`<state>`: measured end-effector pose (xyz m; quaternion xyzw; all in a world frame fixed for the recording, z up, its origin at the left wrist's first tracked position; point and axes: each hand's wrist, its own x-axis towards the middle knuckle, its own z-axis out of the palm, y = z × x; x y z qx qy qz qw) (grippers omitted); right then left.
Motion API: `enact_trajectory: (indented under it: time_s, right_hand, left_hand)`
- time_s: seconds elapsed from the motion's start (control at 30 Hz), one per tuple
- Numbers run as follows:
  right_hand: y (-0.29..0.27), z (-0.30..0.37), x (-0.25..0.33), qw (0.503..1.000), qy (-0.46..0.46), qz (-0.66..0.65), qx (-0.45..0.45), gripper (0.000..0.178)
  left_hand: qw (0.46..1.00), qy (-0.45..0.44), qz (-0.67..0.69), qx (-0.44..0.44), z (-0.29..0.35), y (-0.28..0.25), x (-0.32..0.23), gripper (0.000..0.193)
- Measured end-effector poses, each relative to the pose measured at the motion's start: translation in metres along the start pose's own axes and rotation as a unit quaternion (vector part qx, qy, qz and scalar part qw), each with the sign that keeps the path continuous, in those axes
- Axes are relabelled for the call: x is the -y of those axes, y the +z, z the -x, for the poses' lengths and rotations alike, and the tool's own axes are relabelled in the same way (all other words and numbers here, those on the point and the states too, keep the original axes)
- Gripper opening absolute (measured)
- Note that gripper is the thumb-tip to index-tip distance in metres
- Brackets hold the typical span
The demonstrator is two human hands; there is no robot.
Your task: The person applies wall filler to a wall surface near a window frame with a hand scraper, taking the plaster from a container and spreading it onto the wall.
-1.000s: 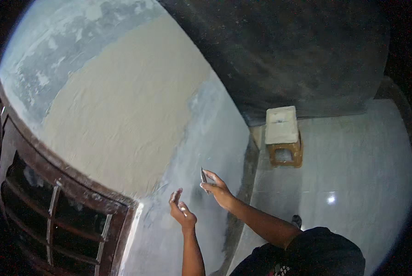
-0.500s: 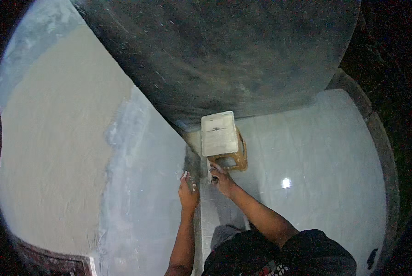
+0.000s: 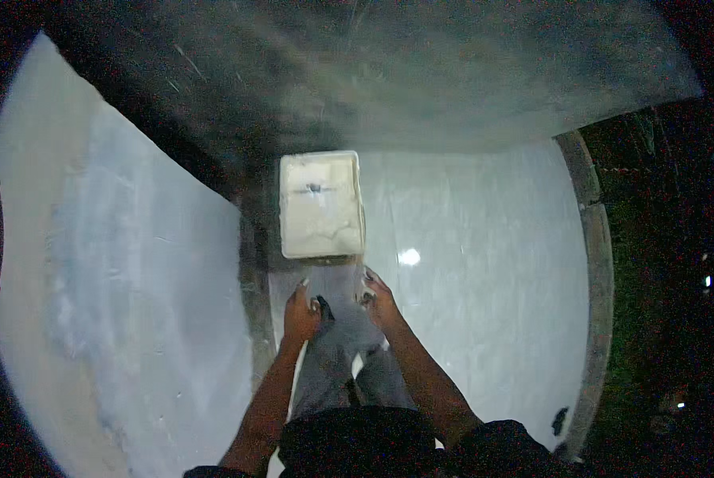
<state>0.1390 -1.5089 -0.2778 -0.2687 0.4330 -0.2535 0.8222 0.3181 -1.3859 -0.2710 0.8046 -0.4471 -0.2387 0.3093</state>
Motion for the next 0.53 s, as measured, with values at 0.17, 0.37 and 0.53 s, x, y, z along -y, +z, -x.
enact_trajectory:
  time_s: [0.17, 0.37, 0.53]
  right_hand:
    - [0.0, -0.065, -0.026, 0.909, -0.187, 0.366, -0.071, 0.061]
    - [-0.02, -0.152, -0.049, 0.644, -0.321, 0.693, -0.048, 0.075]
    - [-0.049, -0.159, -0.078, 0.6, -0.25, 0.759, -0.034, 0.093]
  left_hand:
    - [0.999, -0.001, 0.002, 0.053, -0.036, 0.037, 0.062, 0.056]
    - [0.98, -0.087, 0.022, 0.178, -0.076, 0.089, 0.102, 0.054]
    - [0.983, -0.096, 0.03, 0.156, -0.083, 0.129, 0.126, 0.06]
